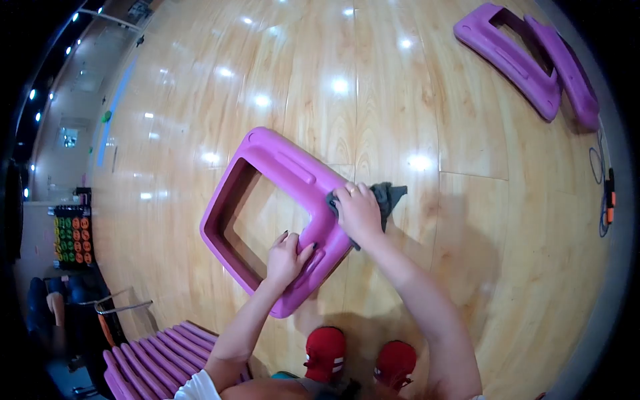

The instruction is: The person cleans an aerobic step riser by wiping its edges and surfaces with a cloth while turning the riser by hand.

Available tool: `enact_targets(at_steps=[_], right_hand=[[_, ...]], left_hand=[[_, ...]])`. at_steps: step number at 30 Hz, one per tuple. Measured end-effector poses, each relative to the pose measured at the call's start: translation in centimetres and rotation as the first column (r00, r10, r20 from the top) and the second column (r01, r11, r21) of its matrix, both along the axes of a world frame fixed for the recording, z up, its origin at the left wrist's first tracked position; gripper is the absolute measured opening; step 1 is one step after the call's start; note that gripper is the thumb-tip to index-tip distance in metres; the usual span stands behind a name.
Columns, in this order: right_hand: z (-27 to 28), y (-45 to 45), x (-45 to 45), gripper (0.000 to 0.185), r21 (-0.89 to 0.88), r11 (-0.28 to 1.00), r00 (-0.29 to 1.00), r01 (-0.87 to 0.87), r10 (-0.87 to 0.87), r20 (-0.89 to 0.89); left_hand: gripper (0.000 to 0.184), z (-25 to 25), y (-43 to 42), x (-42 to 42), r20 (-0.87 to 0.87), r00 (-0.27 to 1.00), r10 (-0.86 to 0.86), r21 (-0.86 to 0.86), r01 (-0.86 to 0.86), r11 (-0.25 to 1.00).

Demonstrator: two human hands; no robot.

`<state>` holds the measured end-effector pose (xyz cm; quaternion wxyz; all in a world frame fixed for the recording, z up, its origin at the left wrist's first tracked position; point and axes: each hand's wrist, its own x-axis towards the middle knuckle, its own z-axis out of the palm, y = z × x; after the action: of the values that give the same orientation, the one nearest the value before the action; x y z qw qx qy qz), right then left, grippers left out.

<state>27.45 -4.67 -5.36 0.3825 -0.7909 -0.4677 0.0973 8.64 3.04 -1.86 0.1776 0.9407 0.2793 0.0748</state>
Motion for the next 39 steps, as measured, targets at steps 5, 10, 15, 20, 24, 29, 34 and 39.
enact_targets(at_steps=[5,10,15,20,24,29,34,39], right_hand=[[0.8,-2.6,-2.0,0.017,0.034,0.999,0.999,0.026,-0.025,-0.025],[0.7,-1.2,-2.3,0.022,0.015,1.000,0.998,-0.017,0.016,0.056],[-0.3,-1.7,-2.9,0.024,-0.036,0.999,0.992,-0.018,0.023,0.128],[-1.6,-0.5,-2.4,0.017,-0.092,0.994,0.980,0.057,-0.038,0.197],[-0.1,-0.9,-2.1,0.012,-0.102,0.980,0.984,0.173,-0.167,0.059],[-0.3,-3.2,-3.7,0.014,-0.146,0.989,0.988,0.005,0.017,0.151],[2.0,-3.0,-3.0,0.013,-0.317,0.931,0.977,0.183,-0.136,0.165],[3.9,-6.7,-5.5,0.011,-0.162,0.987,0.986,0.006,0.021,0.166]], left_hand=[[0.031,1.3,-2.2,-3.3,-0.092,0.993,-0.078,-0.076,0.071,0.995],[0.030,1.4,-2.8,-4.7,-0.100,0.990,-0.103,-0.077,0.095,0.992],[0.032,0.5,-2.7,-5.4,-0.097,0.987,-0.131,-0.093,0.122,0.988],[0.035,-0.2,-2.7,-5.6,-0.099,0.986,-0.136,-0.057,0.131,0.990],[0.036,0.3,-2.8,-5.6,-0.086,0.989,-0.117,-0.113,0.107,0.988],[0.036,0.5,-2.5,-5.6,-0.119,0.984,-0.131,-0.141,0.113,0.984],[0.039,1.5,-2.6,-6.9,0.078,0.989,-0.127,-0.013,0.129,0.992],[0.042,2.5,-4.3,-10.5,0.087,0.988,0.130,0.068,-0.136,0.988]])
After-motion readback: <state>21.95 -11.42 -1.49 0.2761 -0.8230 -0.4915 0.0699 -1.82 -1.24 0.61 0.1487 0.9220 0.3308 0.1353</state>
